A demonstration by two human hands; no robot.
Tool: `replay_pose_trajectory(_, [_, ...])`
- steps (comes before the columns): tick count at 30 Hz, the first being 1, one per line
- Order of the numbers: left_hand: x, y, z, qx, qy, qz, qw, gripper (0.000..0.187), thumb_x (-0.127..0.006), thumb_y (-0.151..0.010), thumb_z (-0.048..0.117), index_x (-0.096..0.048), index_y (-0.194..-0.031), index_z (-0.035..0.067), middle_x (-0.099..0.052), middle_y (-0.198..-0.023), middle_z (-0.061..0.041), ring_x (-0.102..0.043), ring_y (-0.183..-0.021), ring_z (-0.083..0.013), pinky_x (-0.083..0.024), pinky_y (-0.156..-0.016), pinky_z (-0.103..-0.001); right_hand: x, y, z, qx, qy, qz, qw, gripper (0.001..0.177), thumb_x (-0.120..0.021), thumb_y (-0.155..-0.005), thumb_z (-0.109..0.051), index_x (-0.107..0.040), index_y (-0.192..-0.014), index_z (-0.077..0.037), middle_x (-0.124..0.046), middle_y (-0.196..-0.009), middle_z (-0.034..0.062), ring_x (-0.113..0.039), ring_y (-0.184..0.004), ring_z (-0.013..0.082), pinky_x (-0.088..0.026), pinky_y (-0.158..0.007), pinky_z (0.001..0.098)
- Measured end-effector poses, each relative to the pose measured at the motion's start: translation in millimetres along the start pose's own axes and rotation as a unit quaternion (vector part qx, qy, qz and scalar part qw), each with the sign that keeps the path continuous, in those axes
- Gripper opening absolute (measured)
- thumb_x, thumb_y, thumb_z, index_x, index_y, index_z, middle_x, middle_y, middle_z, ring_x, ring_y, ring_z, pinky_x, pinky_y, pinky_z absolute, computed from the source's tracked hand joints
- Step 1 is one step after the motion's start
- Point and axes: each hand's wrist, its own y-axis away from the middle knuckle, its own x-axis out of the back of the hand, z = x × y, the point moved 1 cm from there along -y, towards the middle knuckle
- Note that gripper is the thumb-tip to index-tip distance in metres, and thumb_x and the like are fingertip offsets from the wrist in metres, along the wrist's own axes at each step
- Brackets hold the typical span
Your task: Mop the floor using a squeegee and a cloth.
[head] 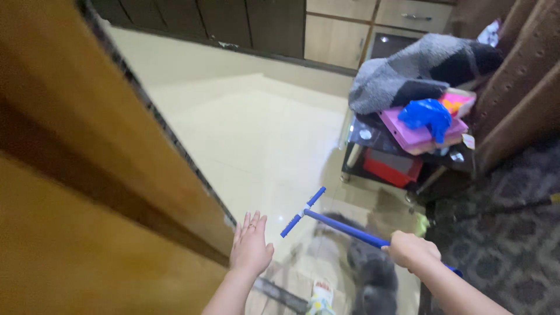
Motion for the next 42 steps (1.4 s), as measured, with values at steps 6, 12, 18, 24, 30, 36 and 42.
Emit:
replay_pose_trajectory(6, [26,-77,22,0.039,-0.011,-0.015,0.999,0.075,-0.065,-0.093,0.026,-0.028,-0.157,0.015,-0.017,-0.17,-0.004,-0.005,-0.159,-0.0207,-0.004,-0.13,-0.041,66,-73,-10,0.019,0.035,0.011,0.999,0.043,-0.067,-0.096,-0.055,-0.072,-0.122,-0.022,-0.08,-0.107,0.0036,-0.075,-0.095,0.0211,-0.057,-0.088,0.0402])
replay_pose_trajectory(12, [41,-127,32,0.068,0.0,-0.005,0.998,0.076,-0.065,-0.092,0.026,-0.028,-0.157,0.015,-0.017,-0.17,-0.003,-0.006,-0.159,-0.0205,-0.004,-0.13,-0.04,105,-138,-29,0.05,0.011,-0.008,0.999,0.045,-0.062,-0.097,-0.057,-0.072,-0.125,-0.023,-0.082,-0.108,0.0025,-0.08,-0.098,0.0215,-0.059,-0.092,0.0418])
replay_pose_trajectory(18, [53,-190,21,0.096,0.013,0.01,0.995,0.078,-0.067,-0.09,0.025,-0.029,-0.157,0.016,-0.018,-0.17,-0.002,-0.006,-0.16,-0.0206,-0.005,-0.13,-0.04,127,-205,-58,0.079,0.0,0.009,0.997,0.047,-0.065,-0.095,-0.057,-0.064,-0.139,-0.04,-0.079,-0.114,0.0003,-0.076,-0.096,0.0196,-0.059,-0.09,0.0408])
replay_pose_trajectory(24, [77,-284,11,0.113,0.022,0.026,0.993,0.078,-0.066,-0.091,0.027,-0.027,-0.158,0.017,-0.017,-0.171,-0.001,-0.005,-0.16,-0.0181,-0.004,-0.131,-0.04,173,-259,-112,0.084,0.006,0.022,0.996,0.049,-0.066,-0.095,-0.057,-0.061,-0.143,-0.048,-0.076,-0.119,-0.0003,-0.073,-0.099,0.0207,-0.057,-0.091,0.0408])
replay_pose_trajectory(30, [108,-393,-18,0.124,0.022,0.045,0.991,0.075,-0.062,-0.094,0.025,-0.025,-0.159,0.018,-0.014,-0.171,0.001,-0.003,-0.16,-0.0166,-0.002,-0.13,-0.04,233,-341,-189,0.107,0.021,0.031,0.993,0.053,-0.066,-0.094,-0.059,-0.06,-0.145,-0.044,-0.081,-0.1,0.0029,-0.076,-0.084,0.0178,-0.059,-0.083,0.0373])
replay_pose_trajectory(36, [140,-470,-52,0.145,0.024,0.067,0.987,0.076,-0.061,-0.093,0.022,-0.024,-0.159,0.019,-0.012,-0.172,0.002,-0.002,-0.159,-0.0166,-0.002,-0.129,-0.04,282,-405,-263,0.131,0.014,0.004,0.991,0.042,-0.062,-0.098,-0.052,-0.071,-0.135,-0.037,-0.081,-0.087,0.0015,-0.075,-0.066,0.0152,-0.059,-0.066,0.0357])
replay_pose_trajectory(42, [154,-512,-74,0.147,0.043,0.092,0.984,0.077,-0.064,-0.092,0.024,-0.025,-0.158,0.016,-0.016,-0.17,-0.001,-0.005,-0.158,-0.019,-0.003,-0.128,-0.042,309,-437,-309,0.128,-0.048,-0.012,0.99,0.045,-0.063,-0.099,-0.047,-0.065,-0.142,-0.034,-0.073,-0.066,0.0079,-0.072,-0.055,0.0209,-0.058,-0.055,0.0362])
